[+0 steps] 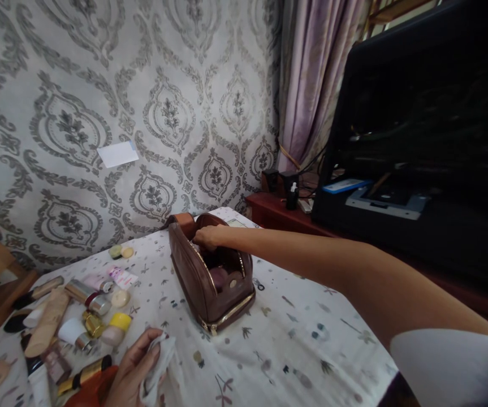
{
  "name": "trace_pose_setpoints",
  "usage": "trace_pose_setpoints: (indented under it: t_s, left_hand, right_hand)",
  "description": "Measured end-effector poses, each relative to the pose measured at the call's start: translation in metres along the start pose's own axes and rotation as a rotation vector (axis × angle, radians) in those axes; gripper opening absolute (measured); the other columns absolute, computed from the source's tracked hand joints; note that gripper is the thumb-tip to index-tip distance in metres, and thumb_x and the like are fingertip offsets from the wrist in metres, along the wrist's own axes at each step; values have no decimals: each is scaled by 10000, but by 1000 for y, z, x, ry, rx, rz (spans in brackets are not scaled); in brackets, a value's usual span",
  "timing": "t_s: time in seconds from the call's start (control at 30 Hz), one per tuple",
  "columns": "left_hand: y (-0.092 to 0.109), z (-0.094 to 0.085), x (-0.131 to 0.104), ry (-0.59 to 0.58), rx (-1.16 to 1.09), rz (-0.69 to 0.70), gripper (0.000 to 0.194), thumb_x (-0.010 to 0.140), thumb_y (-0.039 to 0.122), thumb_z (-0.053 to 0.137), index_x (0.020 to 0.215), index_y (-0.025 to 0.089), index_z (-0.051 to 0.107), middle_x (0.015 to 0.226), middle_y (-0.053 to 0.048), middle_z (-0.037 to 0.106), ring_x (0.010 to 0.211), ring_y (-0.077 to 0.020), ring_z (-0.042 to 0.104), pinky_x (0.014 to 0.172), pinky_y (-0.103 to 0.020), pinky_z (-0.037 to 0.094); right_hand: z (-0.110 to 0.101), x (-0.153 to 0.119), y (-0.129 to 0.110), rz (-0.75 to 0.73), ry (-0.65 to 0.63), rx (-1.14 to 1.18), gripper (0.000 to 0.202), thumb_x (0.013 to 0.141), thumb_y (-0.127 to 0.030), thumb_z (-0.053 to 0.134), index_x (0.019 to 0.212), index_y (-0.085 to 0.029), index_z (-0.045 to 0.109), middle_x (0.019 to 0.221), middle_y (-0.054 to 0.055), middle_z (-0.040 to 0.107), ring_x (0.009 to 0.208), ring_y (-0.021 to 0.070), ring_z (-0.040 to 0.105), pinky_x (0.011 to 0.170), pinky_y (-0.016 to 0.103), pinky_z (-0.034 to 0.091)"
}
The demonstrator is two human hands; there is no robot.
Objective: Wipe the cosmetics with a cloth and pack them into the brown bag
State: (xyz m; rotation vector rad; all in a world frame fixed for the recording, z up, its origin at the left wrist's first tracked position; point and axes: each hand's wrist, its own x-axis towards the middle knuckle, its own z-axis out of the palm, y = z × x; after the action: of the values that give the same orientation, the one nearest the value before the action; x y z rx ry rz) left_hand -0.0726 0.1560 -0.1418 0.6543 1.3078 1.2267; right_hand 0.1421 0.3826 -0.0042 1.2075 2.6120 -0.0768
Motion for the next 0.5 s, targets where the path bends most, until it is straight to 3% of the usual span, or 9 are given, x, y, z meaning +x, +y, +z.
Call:
trace_pose_setpoints:
  t_s: [0.23,0.5]
  left_hand:
    - [-3,-7,4,35,32,57,534,453,440,933,916,230,770,1047,-55,721,868,-211,657,709,-227,555]
    - [4,5,-4,-7,25,-8,563,485,503,912,962,249,755,818,-14,710,719,-164,640,637,-210,538]
  right_hand:
    - [-6,-11,-6,-10,-12,-34,410,811,-67,646,1200,-194,671,1224,100,689,1108,296,656,890,343,535]
    - [-7,-9,-8,16,-58,-87,334,901,-210,658,1227,-165,604,1254,94,627,1097,239,632,911,437,548]
